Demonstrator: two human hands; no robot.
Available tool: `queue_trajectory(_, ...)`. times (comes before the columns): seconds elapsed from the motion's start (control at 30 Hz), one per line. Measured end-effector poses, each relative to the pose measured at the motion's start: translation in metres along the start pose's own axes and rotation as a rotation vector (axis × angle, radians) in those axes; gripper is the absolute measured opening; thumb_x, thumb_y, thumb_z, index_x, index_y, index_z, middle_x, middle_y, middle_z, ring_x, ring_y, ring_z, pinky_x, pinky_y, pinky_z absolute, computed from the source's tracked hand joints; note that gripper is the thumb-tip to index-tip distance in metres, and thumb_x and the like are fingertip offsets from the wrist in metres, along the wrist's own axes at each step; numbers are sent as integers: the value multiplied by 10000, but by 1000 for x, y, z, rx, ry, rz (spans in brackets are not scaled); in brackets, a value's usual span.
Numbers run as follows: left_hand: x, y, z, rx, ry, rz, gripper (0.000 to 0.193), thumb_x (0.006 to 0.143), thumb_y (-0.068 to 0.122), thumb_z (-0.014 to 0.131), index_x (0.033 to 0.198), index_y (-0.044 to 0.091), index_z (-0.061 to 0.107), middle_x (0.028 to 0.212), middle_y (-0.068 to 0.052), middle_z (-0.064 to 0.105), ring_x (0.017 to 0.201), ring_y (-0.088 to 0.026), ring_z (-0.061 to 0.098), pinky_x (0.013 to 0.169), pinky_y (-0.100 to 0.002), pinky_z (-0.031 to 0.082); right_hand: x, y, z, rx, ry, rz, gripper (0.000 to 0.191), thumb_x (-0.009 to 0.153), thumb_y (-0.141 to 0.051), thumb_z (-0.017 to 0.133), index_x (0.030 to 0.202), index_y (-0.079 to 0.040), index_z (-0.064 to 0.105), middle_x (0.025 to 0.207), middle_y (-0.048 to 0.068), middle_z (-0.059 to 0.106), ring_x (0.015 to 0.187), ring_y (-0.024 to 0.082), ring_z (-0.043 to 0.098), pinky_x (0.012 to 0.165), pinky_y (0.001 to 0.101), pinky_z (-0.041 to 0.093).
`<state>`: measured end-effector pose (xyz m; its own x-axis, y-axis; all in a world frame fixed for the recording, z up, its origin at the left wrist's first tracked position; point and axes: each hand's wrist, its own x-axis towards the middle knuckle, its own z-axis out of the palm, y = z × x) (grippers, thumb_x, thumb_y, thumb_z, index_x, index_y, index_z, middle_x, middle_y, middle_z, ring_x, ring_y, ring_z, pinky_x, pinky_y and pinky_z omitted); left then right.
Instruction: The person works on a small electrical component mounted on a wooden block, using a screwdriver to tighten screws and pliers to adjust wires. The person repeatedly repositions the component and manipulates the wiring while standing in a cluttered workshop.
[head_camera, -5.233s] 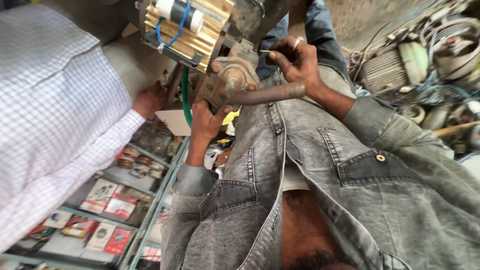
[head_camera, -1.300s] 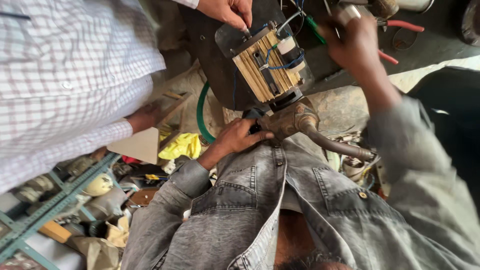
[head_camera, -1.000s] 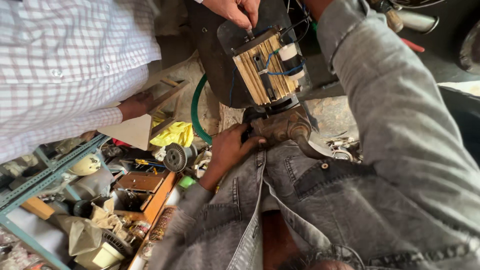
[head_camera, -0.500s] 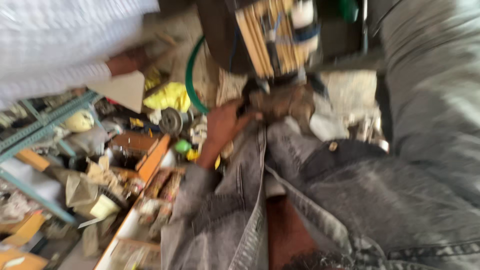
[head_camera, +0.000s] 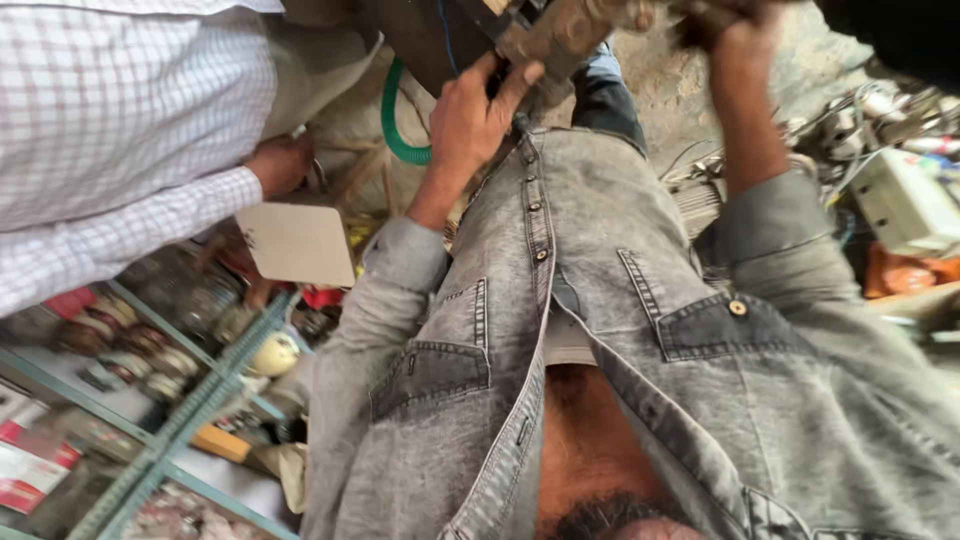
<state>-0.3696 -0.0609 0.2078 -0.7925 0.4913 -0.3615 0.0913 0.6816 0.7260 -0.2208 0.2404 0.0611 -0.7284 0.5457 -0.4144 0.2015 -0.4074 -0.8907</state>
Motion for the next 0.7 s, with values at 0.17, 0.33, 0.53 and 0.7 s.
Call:
queue_trajectory(0.17,-7,-35,18,32,-53,11,700,954,723,538,1151,79,729,980,-194,802,1013,-376,765,844,-469,590,-83,93,55,206,91,105,180,995,-13,744,1173,5,726,1005,124,779,852,228,803,774,374,691)
queue_trajectory(0.33,-4,-46,22,-104,-95,90,725,994,680,539,1146,-7,718,867,-141,739,740,-248,726,602,-407,579,-98,107,112,494,225,-35,148,960,-2,749,1096,5,692,965,111,761,840,206,772,760,350,670)
queue_trajectory(0.53,-6,-28,28,-191,-180,-65,726,958,701,512,1078,3,672,711,-46,679,524,-119,621,421,-279,476,-83,97,134,641,159,-206,145,951,19,759,1065,24,670,944,107,756,848,213,779,772,357,656)
queue_trajectory(0.7,-7,-25,21,-190,-205,-105,721,952,727,497,1060,32,656,697,-25,673,536,-94,614,441,-265,485,-76,102,156,496,265,-302,92,940,33,768,1018,20,721,951,119,789,855,186,778,806,342,667)
